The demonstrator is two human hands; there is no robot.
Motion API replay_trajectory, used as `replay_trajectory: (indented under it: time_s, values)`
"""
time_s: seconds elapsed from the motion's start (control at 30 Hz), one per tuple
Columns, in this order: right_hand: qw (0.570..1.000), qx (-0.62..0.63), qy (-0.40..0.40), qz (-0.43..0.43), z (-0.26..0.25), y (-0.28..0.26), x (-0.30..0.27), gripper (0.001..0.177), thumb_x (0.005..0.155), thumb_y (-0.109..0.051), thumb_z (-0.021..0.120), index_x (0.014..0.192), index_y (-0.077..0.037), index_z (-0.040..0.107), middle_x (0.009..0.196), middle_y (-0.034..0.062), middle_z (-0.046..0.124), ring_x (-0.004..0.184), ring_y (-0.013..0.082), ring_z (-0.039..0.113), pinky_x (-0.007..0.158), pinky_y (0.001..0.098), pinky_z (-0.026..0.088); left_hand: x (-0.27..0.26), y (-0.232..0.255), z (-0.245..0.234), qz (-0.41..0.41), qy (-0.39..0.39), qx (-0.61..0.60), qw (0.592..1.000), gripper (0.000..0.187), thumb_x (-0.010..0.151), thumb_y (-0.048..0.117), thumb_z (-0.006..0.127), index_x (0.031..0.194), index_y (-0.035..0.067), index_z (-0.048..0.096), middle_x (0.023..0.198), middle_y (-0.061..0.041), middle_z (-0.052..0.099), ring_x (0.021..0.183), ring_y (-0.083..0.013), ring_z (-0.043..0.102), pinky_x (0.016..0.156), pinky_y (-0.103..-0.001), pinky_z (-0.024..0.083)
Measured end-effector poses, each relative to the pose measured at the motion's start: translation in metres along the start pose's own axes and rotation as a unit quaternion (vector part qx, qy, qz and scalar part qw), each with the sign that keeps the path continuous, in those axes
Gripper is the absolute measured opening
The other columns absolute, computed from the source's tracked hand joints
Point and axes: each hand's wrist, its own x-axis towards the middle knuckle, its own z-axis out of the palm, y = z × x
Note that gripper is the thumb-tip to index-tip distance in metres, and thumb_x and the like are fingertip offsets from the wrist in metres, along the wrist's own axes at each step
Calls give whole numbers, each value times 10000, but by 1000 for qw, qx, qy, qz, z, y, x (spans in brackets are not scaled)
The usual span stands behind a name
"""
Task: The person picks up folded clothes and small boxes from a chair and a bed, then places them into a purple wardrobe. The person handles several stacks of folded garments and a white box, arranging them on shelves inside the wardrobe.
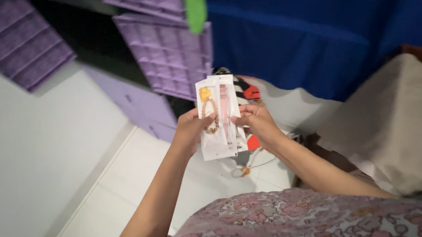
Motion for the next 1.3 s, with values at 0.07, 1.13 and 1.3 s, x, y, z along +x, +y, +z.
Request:
replay_trajectory:
  time_s: [0.07,1.13,1.3]
  values:
    - [1000,-21,-12,17,24,-2,6,137,887,-70,701,1024,-59,699,875,29,776,741,109,672,692,289,517,-8,7,-21,22,13,-4,1000,264,916,25,681,1158,-79,686,995,-145,754,821,-205,736,738,-342,624]
    - [962,-102,-249,40,241,10,156,239,875,-115,713,1099,-42,678,1033,50,753,932,148,702,820,349,547,-43,70,-223,156,280,43,946,272,870,41,750,1106,-84,703,931,-137,775,739,-155,739,655,-294,615]
    - [960,-116,-254,38,277,-1,200,240,877,-121,714,1103,-52,667,1040,46,759,949,147,706,857,352,548,-15,93,-261,165,298,50,939,289,863,50,761,1108,-91,703,923,-133,777,738,-155,735,658,-295,608]
